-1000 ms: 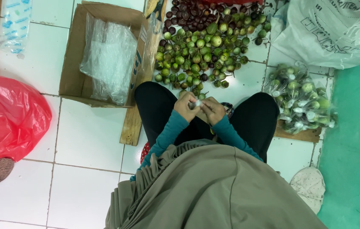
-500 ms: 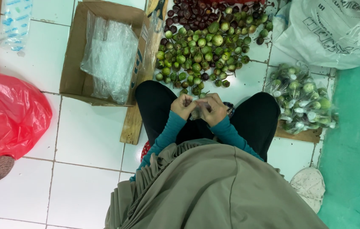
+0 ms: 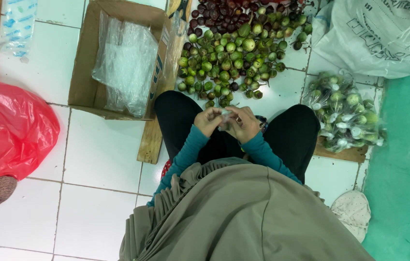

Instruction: Wrapping small green fruits in pink paper and placing them into plastic bags

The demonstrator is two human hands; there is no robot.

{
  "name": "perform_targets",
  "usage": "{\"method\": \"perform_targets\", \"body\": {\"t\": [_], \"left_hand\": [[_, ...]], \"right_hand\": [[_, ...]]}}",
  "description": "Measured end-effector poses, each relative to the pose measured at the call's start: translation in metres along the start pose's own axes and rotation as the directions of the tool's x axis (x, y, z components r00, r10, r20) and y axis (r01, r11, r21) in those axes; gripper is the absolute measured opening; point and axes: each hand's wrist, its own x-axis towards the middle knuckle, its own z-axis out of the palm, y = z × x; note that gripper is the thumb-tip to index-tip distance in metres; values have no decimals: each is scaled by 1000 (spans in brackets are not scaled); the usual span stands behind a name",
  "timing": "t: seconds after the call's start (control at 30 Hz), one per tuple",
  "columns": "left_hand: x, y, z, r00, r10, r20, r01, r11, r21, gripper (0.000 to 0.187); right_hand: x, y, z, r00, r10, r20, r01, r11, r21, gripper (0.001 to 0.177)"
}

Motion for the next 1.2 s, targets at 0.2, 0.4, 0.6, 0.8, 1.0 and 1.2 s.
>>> {"method": "perform_targets", "body": {"t": [0.2,0.4,0.6,0.8,1.0,1.2], "left_hand": [[5,-17,-3,989,128,68,-125,991,-38,24],[-1,-7,4,985,161,59,-165,985,52,26],[-18,19,20,979,175,104,-188,972,139,38],[-12,-3,37,957,136,255,-205,941,270,67],[27,-28,59,879,-109,464,4,975,221,60],[49,43,147,707,-93,701,-336,829,448,77]], "right_hand": [[4,17,-13,934,294,203,-326,934,145,24],[2,23,-6,942,309,128,-317,947,50,14],[-14,51,5,947,312,78,-296,940,-169,14],[-31,86,4,939,345,8,-338,925,-174,23],[-55,97,-40,888,452,-80,-459,868,-188,23],[-64,77,-131,817,445,-366,-497,866,-57,29]]}}
